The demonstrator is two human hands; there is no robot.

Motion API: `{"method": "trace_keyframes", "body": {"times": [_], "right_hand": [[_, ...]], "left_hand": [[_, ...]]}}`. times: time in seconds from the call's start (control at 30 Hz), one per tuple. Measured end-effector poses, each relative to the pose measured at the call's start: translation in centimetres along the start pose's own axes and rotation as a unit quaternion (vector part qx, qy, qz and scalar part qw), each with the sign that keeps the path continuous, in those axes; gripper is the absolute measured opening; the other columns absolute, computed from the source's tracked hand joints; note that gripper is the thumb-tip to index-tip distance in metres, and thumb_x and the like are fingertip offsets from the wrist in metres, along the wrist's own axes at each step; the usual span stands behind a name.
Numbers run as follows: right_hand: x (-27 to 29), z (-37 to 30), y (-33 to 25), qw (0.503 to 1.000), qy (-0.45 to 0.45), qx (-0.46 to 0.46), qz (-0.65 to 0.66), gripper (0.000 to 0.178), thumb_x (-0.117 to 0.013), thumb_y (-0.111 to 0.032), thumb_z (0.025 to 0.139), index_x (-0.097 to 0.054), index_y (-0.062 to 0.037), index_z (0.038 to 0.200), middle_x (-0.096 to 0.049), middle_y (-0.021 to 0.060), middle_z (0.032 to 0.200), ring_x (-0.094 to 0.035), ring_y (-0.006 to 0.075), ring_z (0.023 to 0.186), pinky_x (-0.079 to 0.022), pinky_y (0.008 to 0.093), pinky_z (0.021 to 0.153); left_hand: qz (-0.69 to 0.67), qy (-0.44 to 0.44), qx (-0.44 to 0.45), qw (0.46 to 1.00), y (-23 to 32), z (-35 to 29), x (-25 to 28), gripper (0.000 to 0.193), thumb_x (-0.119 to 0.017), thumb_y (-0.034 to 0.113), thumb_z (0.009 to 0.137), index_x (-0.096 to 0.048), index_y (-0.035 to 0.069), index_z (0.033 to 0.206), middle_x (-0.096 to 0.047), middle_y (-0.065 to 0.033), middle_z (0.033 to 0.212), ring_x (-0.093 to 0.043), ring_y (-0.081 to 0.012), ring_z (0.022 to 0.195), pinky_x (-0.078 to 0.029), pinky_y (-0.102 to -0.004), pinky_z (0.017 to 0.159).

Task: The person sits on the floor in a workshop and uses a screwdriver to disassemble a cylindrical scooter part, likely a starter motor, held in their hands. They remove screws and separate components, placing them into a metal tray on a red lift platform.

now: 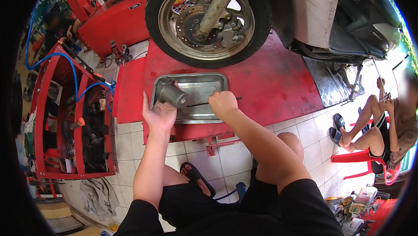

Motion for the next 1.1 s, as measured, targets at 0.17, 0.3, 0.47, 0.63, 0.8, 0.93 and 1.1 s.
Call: {"method": "trace_keyframes", "body": {"times": [0.17, 0.3, 0.47, 0.63, 0.8, 0.93, 1.1], "right_hand": [[-0.9, 0.7, -0.3, 0.999, -0.016, -0.029, -0.002, 0.010, -0.066, -0.012, 0.080, -0.075, -0.0127, 0.084, -0.074, 0.0097, 0.088, -0.074, 0.0267, 0.083, -0.058, 0.0375, 0.065], [-0.9, 0.6, -0.2, 0.999, -0.014, -0.028, 0.019, 0.012, -0.065, -0.013, 0.082, -0.076, -0.0135, 0.086, -0.073, 0.0084, 0.080, -0.074, 0.0263, 0.080, -0.057, 0.0386, 0.064], [-0.3, -0.3, 0.7, 0.992, 0.032, -0.055, 0.109, 0.013, -0.064, -0.010, 0.082, -0.075, -0.0135, 0.087, -0.072, 0.0069, 0.080, -0.073, 0.0299, 0.079, -0.057, 0.0398, 0.065], [1.0, -0.2, 1.5, 0.996, 0.000, -0.036, 0.086, 0.015, -0.066, -0.007, 0.079, -0.074, -0.0099, 0.092, -0.071, 0.0108, 0.096, -0.072, 0.0325, 0.085, -0.058, 0.0425, 0.071], [2.4, -0.9, 4.0, 0.993, 0.035, -0.064, 0.093, 0.017, -0.064, -0.008, 0.079, -0.072, -0.0075, 0.094, -0.069, 0.0153, 0.103, -0.071, 0.0350, 0.086, -0.058, 0.0459, 0.075], [3.5, -2.9, 7.2, 0.983, 0.078, -0.095, 0.134, 0.018, -0.060, -0.009, 0.081, -0.072, -0.0071, 0.095, -0.070, 0.0160, 0.101, -0.070, 0.0366, 0.087, -0.057, 0.0482, 0.076], [4.7, -5.9, 10.1, 0.973, 0.074, -0.138, 0.170, 0.016, -0.066, -0.013, 0.081, -0.072, -0.0051, 0.093, -0.070, 0.0166, 0.095, -0.068, 0.0372, 0.088, -0.055, 0.0478, 0.078]], "left_hand": [[-0.010, -0.083, 0.095, 0.992, -1.7, -0.1, 0.3, 0.050, -0.045, 0.033, 0.104, -0.044, -0.004, 0.137, -0.052, -0.0228, 0.139, -0.046, -0.0368, 0.134, -0.034, -0.0476, 0.116], [0.059, -0.060, 0.105, 0.991, -3.3, -0.2, 1.2, 0.049, -0.047, 0.034, 0.105, -0.043, -0.003, 0.137, -0.050, -0.0208, 0.142, -0.046, -0.0330, 0.135, -0.034, -0.0462, 0.116], [0.089, -0.098, 0.171, 0.976, -5.4, -1.3, 0.5, 0.056, -0.045, 0.040, 0.104, -0.040, -0.002, 0.142, -0.048, -0.0210, 0.144, -0.046, -0.0314, 0.135, -0.035, -0.0448, 0.116], [0.118, -0.148, 0.219, 0.957, -6.7, -3.0, 0.0, 0.065, -0.055, 0.044, 0.099, -0.038, 0.001, 0.145, -0.047, -0.0212, 0.146, -0.047, -0.0299, 0.136, -0.037, -0.0435, 0.113], [0.191, -0.215, 0.234, 0.929, -7.7, -4.5, 0.0, 0.083, -0.076, 0.046, 0.083, -0.038, 0.005, 0.145, -0.050, -0.0183, 0.144, -0.047, -0.0288, 0.135, -0.036, -0.0439, 0.113], [0.174, -0.173, 0.252, 0.936, -10.1, -6.0, 2.0, 0.086, -0.083, 0.042, 0.077, -0.041, 0.007, 0.143, -0.053, -0.0154, 0.140, -0.049, -0.0297, 0.132, -0.036, -0.0458, 0.112], [0.138, -0.138, 0.291, 0.937, -11.8, -6.4, 2.8, 0.071, -0.083, 0.035, 0.079, -0.049, 0.012, 0.137, -0.057, -0.0104, 0.136, -0.052, -0.0250, 0.127, -0.038, -0.0423, 0.109]]}}
Point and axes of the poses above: each hand's wrist, its own z-axis towards the middle knuckle, its own x-axis out of the back of the hand, y = z × x, the point moved 7 cm from there along z, towards the middle knuckle
